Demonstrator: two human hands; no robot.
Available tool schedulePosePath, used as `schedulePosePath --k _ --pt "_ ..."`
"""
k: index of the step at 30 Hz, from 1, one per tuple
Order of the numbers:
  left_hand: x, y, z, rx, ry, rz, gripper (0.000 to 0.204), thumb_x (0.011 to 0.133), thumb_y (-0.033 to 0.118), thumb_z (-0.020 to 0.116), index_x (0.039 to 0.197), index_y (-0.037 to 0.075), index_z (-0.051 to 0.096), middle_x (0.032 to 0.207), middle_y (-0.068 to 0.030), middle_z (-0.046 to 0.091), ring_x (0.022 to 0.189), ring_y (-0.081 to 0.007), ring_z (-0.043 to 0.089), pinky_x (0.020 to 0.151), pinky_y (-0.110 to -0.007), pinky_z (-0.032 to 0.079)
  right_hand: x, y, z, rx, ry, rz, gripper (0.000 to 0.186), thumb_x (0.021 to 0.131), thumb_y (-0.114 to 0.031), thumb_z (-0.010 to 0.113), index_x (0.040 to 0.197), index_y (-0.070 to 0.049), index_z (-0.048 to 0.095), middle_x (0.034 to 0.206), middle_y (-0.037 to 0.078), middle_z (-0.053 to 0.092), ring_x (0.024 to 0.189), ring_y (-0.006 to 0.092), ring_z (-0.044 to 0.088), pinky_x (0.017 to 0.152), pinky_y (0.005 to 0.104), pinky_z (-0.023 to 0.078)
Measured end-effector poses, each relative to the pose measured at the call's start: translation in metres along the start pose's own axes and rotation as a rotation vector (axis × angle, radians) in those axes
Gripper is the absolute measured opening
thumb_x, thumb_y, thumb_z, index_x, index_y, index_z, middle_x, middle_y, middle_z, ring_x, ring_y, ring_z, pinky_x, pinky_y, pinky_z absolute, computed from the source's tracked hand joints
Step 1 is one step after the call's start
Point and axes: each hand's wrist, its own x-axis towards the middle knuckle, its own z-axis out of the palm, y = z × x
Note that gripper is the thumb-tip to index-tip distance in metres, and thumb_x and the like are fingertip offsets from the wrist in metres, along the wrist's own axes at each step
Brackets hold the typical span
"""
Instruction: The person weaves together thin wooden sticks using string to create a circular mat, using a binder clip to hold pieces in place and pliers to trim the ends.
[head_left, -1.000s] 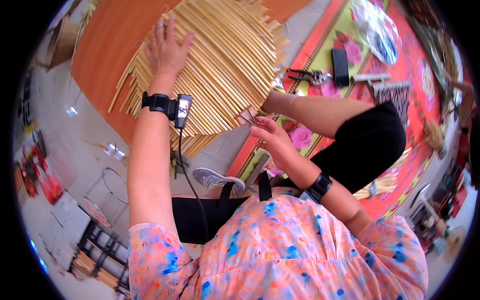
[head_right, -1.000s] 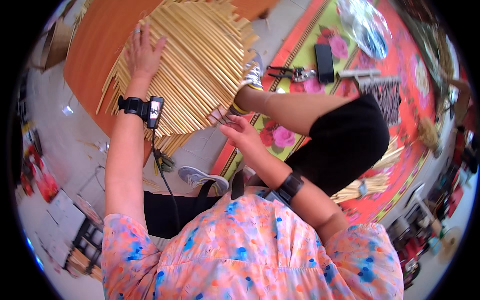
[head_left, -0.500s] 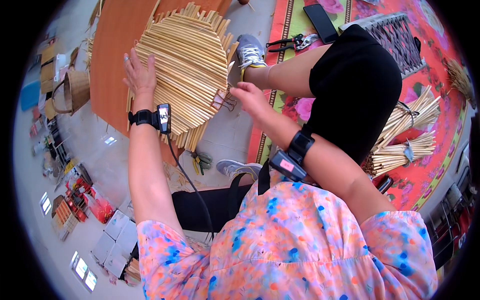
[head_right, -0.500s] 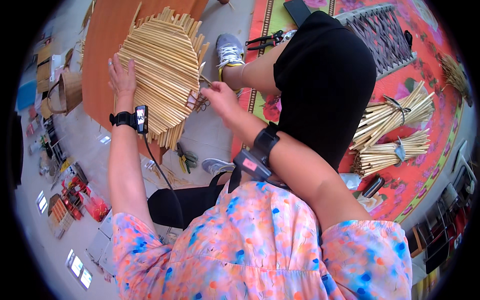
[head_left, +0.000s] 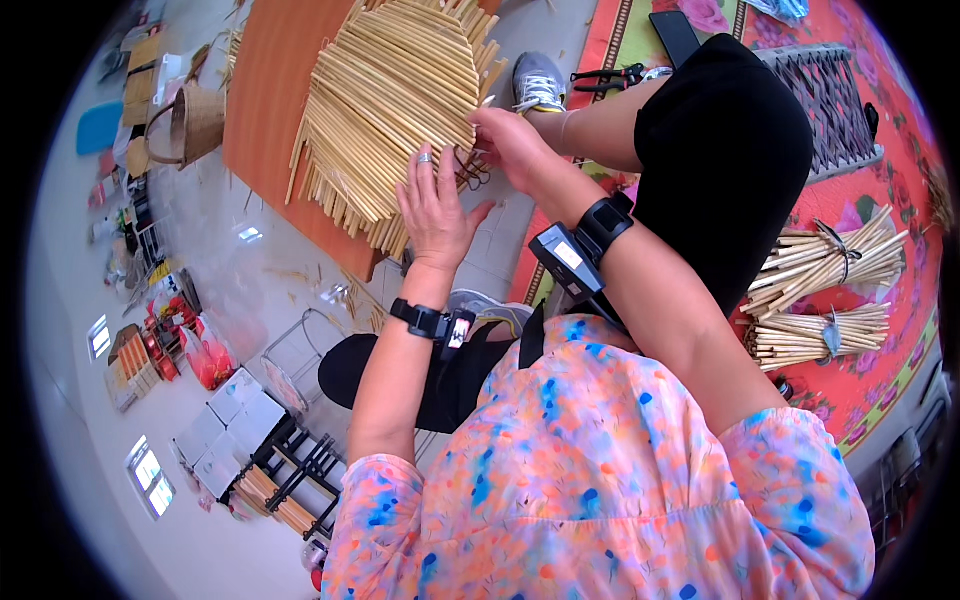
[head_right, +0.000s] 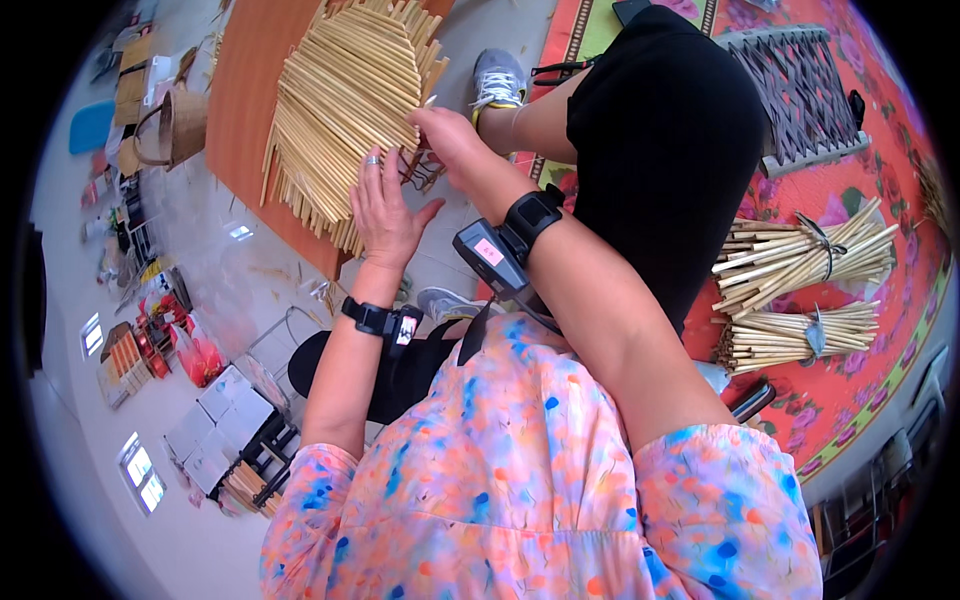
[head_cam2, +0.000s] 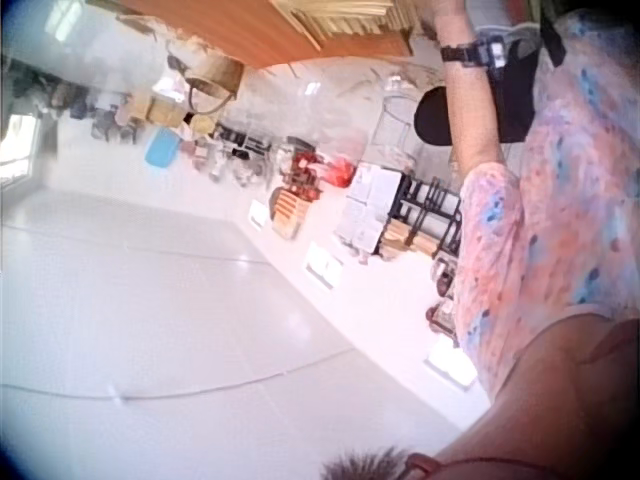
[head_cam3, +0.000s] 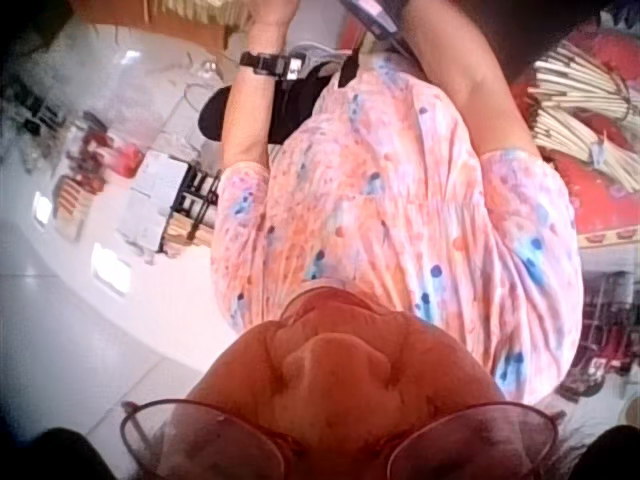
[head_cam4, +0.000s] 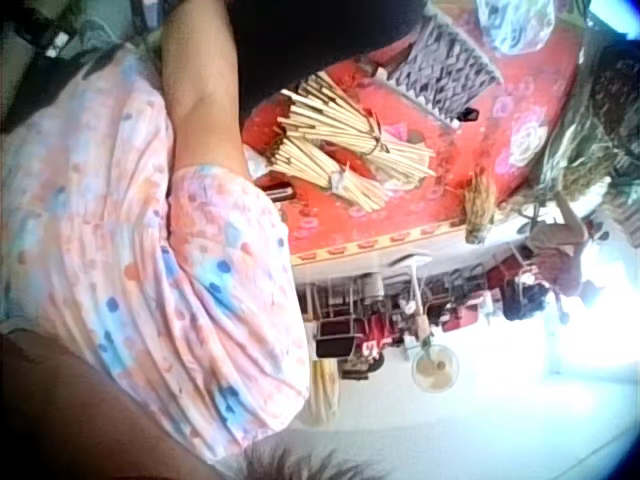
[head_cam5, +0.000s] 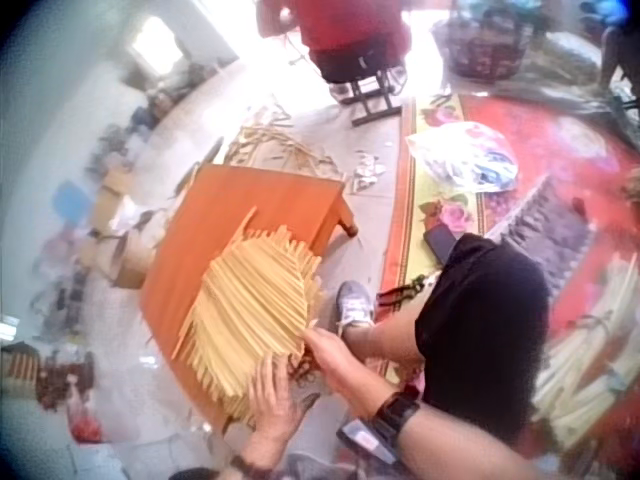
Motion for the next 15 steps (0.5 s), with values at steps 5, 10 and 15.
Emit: schedulePosePath --k 5,10,15 --pt "-0.004 -0.004 -0.008 0.056 0.217 -0.011 0.076 0.062 0.022 0.08 0.127 0.01 0.042 0.126 -0.0152 0.048 0.117 -0.034 0.046 0.092 -0.047 0.037 -0.03 -0.015 0.025 0.098 -0.09 0.044 0.026 0.085 -0.031 0.056 0.099 -0.009 0.057 0.093 0.003 0.06 0.086 0.0161 0.055 0.079 0.0294 0.043" --pt "-0.005 -0.026 -0.056 -0.017 0.307 0.02 0.052 0.07 0.007 0.071 0.118 0.006 0.051 0.108 -0.0149 0.06 0.098 -0.0322 0.059 0.083 -0.039 0.048 -0.058 -0.027 0.054 0.176 -0.269 0.043 0.028 0.086 -0.031 0.055 0.101 -0.007 0.056 0.103 0.006 0.061 0.097 0.018 0.056 0.086 0.0308 0.044" --pt "0.002 -0.042 -0.104 -0.157 0.314 -0.051 0.04 0.083 0.015 0.067 0.117 0.005 0.051 0.102 -0.0155 0.064 0.092 -0.0288 0.064 0.078 -0.034 0.051 -0.066 -0.042 0.085 0.218 -0.481 0.017 0.029 0.091 -0.028 0.049 0.11 -0.008 0.056 0.107 0.004 0.06 0.1 0.0161 0.056 0.086 0.031 0.044"
